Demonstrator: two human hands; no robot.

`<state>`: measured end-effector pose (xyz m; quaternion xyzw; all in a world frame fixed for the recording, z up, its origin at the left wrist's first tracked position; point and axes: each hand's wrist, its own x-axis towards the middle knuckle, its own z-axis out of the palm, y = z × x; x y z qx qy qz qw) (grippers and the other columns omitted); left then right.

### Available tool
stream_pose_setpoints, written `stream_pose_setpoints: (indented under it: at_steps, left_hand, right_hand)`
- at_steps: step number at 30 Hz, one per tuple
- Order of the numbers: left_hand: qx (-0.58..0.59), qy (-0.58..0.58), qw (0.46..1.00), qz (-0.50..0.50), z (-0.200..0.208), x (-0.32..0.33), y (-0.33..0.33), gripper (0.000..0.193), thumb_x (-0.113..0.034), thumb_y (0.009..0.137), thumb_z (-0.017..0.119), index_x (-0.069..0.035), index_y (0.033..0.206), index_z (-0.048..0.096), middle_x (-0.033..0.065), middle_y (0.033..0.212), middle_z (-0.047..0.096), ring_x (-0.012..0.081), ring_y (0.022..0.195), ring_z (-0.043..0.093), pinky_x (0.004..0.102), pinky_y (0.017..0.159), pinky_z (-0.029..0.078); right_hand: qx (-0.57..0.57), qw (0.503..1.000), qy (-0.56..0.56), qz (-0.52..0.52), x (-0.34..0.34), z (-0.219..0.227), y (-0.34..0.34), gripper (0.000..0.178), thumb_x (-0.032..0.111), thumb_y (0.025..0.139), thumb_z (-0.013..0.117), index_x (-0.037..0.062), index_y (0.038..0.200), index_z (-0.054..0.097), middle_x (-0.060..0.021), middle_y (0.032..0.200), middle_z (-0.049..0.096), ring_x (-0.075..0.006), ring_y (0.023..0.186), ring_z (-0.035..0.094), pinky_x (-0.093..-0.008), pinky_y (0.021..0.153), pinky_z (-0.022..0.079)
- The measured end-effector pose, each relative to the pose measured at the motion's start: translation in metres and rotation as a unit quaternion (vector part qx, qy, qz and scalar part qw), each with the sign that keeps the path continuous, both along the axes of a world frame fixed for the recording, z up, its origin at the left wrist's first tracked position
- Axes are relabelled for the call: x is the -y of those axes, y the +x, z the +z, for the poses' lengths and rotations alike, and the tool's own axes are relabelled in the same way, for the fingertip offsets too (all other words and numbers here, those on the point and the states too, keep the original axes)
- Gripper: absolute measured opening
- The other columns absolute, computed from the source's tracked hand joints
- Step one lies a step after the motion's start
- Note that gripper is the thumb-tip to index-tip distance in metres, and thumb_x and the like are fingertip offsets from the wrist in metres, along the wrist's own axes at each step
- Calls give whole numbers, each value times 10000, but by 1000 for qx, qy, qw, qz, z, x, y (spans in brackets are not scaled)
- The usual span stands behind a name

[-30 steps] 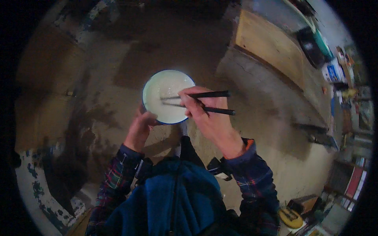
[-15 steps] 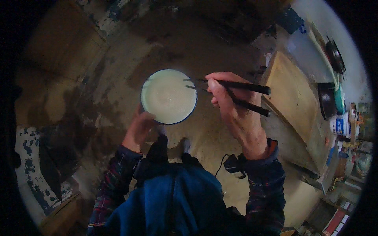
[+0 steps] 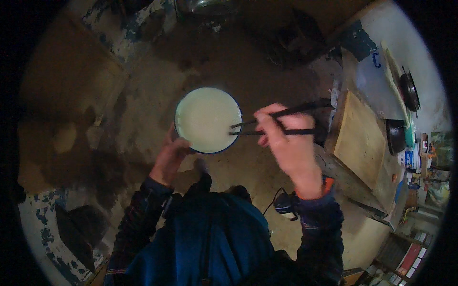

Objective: The person stirs a bowl of rice with chopsticks, then pours the rice into a rice cooker. They add water from a kettle and place dates into the cooker. The person closes the cooker and plugs it in to start cooking.

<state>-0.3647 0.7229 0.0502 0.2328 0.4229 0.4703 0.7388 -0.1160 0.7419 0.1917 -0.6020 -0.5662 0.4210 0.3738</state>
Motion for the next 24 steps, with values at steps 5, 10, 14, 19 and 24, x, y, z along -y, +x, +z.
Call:
stream_pose_setpoints:
  at_steps: [5,10,14,19,24]
  left_hand:
    - [8,-25,1000,-6,5,-62,-19,802,-19,762,586,-90,1495,269,144,1382,458,330,1143,567,459,827,586]
    - [10,-9,999,29,1,-119,-39,820,6,754,583,-82,1500,254,162,1382,455,333,1137,576,470,815,593]
    - [20,-5,1000,20,-2,-172,-50,823,2,750,592,-74,1497,254,155,1385,456,330,1171,555,469,793,594]
    - [-13,12,998,57,-1,-247,-47,809,-33,754,613,-79,1485,268,155,1335,494,320,1136,572,436,741,598]
    - [-11,-6,998,69,-6,-303,-34,770,-90,785,629,-70,1470,277,153,1333,493,306,1145,561,457,799,572]
  right_hand:
    - [-124,992,17,28,-58,-20,-37,197,147,932,608,-18,1007,685,-83,776,674,-130,609,643,-244,548,510]
    - [-159,987,14,-1,-118,-12,-6,253,206,939,595,-16,1018,686,-99,786,668,-162,609,642,-274,564,526]
    - [-276,946,-41,-168,-174,-53,18,228,197,922,579,0,982,677,-119,807,655,-190,644,624,-296,514,502]
    - [-377,910,-59,-160,-245,-93,51,210,190,924,577,4,985,655,-112,803,649,-204,665,615,-321,513,484]
    - [-403,901,-83,-139,-299,-113,61,203,193,936,566,23,1008,651,-101,851,657,-200,680,612,-327,548,484]
